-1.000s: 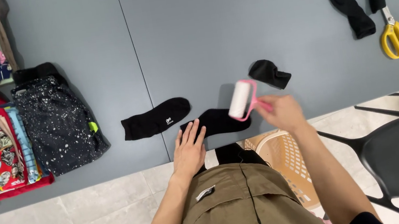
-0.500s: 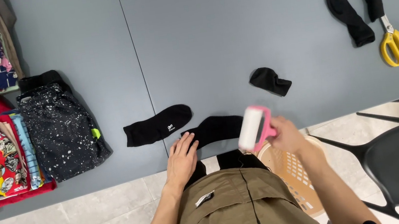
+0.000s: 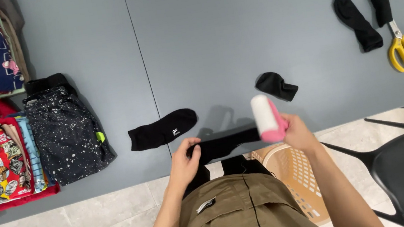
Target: Cleaning black socks with a lint roller and folding them on a table.
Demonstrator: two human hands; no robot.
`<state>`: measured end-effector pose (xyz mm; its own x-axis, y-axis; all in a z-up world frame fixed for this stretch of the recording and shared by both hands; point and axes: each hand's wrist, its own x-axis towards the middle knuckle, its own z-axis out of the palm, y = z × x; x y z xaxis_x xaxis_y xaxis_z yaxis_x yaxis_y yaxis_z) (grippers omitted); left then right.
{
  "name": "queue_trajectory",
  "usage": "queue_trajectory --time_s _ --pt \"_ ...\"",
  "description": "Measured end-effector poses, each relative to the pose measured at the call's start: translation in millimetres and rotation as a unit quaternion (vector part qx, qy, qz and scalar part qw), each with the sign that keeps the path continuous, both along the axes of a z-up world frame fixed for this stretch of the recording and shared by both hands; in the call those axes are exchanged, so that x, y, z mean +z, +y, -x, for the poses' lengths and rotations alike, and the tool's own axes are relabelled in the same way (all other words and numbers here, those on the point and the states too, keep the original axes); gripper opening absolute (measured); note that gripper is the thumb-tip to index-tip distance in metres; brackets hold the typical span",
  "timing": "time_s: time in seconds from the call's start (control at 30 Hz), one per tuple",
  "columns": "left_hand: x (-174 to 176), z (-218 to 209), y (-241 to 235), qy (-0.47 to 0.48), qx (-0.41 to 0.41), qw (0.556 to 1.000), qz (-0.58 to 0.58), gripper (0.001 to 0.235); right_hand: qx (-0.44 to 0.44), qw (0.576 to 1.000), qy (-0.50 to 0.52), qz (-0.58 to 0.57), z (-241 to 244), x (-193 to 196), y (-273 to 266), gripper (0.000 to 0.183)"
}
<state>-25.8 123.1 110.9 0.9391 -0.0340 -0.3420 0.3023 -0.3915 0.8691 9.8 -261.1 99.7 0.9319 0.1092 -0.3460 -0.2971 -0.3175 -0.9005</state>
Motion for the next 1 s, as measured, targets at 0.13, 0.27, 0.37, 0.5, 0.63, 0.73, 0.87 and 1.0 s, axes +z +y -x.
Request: queue_trajectory --time_s 0.13,0.27,0.37,0.5,0.63,0.73,0.87,1.0 --pt "2.0 -14.8 -4.0 0.035 -0.038 0.999 -0.018 0.025 -0.02 0.997 0.002 0.068 -29.9 33.3 0.6 0.026" --pt "-38.7 -12.1 -9.7 -0.234 -0.158 0.899 -0.335 0.028 0.068 0.982 -0.066 0.164 -33.6 20.9 -9.7 0.027" --pt "-64.0 4.3 -21.9 -0.266 -0.218 0.875 -0.342 0.031 0.196 0.957 -0.089 0.194 -26.7 41.0 14.1 0.026" --pt "-78.6 18.7 -28.1 -0.262 -0.235 0.87 -0.344 0.033 0.372 0.869 -0.197 0.261 -33.5 10.7 51.9 0.029" --pt "-84.1 22.4 -22.9 -0.266 -0.234 0.868 -0.348 0.036 0.392 0.854 -0.179 0.29 -55.3 1.3 61.1 0.035" --pt "-76.7 22.2 -21.9 -0.25 -0.238 0.871 -0.35 0.036 0.419 0.837 -0.116 0.333 -72.5 6.1 30.5 0.043" --pt "-72.9 25.0 -23.5 -0.203 -0.244 0.885 -0.342 0.038 0.378 0.813 -0.043 0.44 -75.2 18.3 -36.3 0.039" --pt "-72.0 23.2 -26.0 -0.185 -0.228 0.9 -0.324 0.038 0.284 0.863 -0.009 0.418 -68.7 56.1 -42.6 0.034"
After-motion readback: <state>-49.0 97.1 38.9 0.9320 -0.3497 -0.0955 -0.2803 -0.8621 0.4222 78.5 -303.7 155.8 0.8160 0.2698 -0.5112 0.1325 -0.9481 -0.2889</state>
